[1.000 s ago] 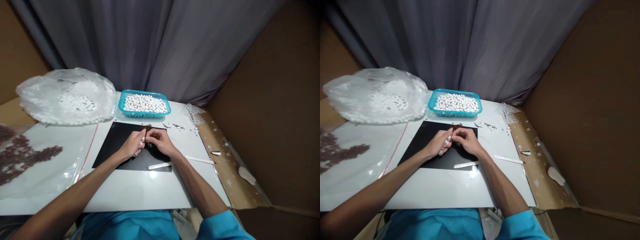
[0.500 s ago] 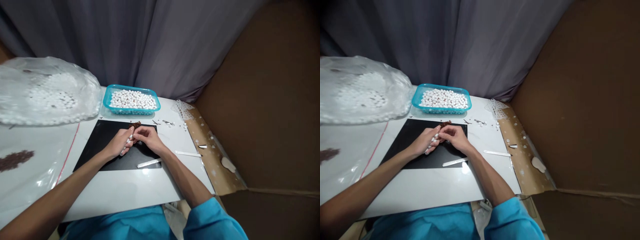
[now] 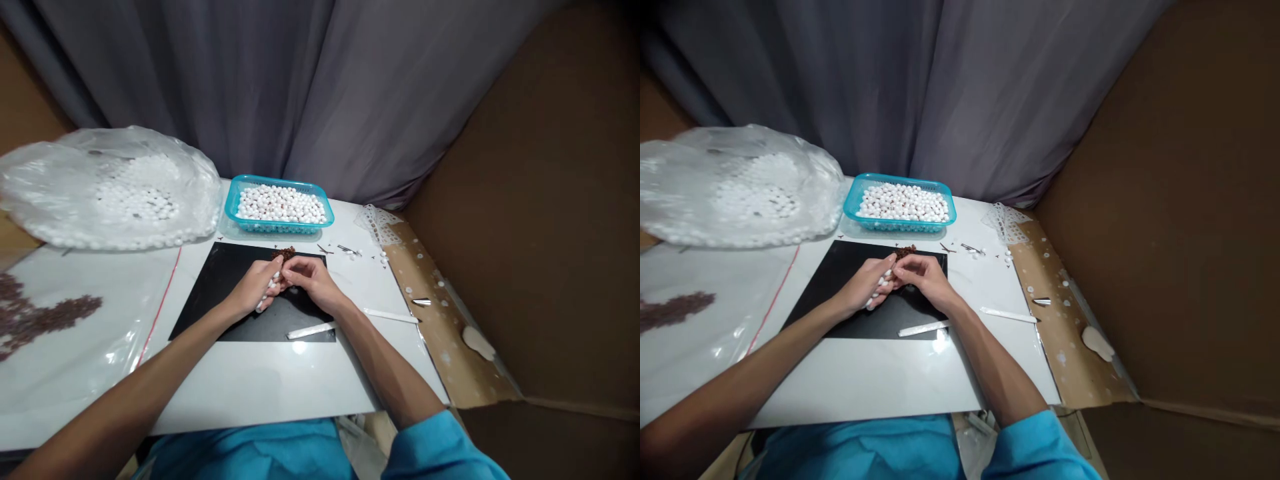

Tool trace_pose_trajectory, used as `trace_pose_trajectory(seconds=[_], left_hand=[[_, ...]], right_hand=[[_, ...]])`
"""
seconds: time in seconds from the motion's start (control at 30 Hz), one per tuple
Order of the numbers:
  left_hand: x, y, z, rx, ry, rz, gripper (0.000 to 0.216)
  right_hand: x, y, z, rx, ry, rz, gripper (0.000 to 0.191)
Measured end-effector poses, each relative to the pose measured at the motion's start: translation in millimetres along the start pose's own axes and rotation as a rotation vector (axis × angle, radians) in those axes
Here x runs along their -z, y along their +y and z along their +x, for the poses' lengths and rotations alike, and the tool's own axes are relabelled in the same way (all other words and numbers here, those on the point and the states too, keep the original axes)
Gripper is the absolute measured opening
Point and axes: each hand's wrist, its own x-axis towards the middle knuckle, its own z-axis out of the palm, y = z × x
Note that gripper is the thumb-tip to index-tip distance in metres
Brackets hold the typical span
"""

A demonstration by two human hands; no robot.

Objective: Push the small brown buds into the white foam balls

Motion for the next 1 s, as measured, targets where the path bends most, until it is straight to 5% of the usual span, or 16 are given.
trace_pose_trajectory(seconds=[1.0], left_hand=[[-10, 4, -10, -0.034, 0.005, 0.251, 0.058]], right_hand=[[0, -1, -3, -0.091, 0.034, 0.035, 0.038]])
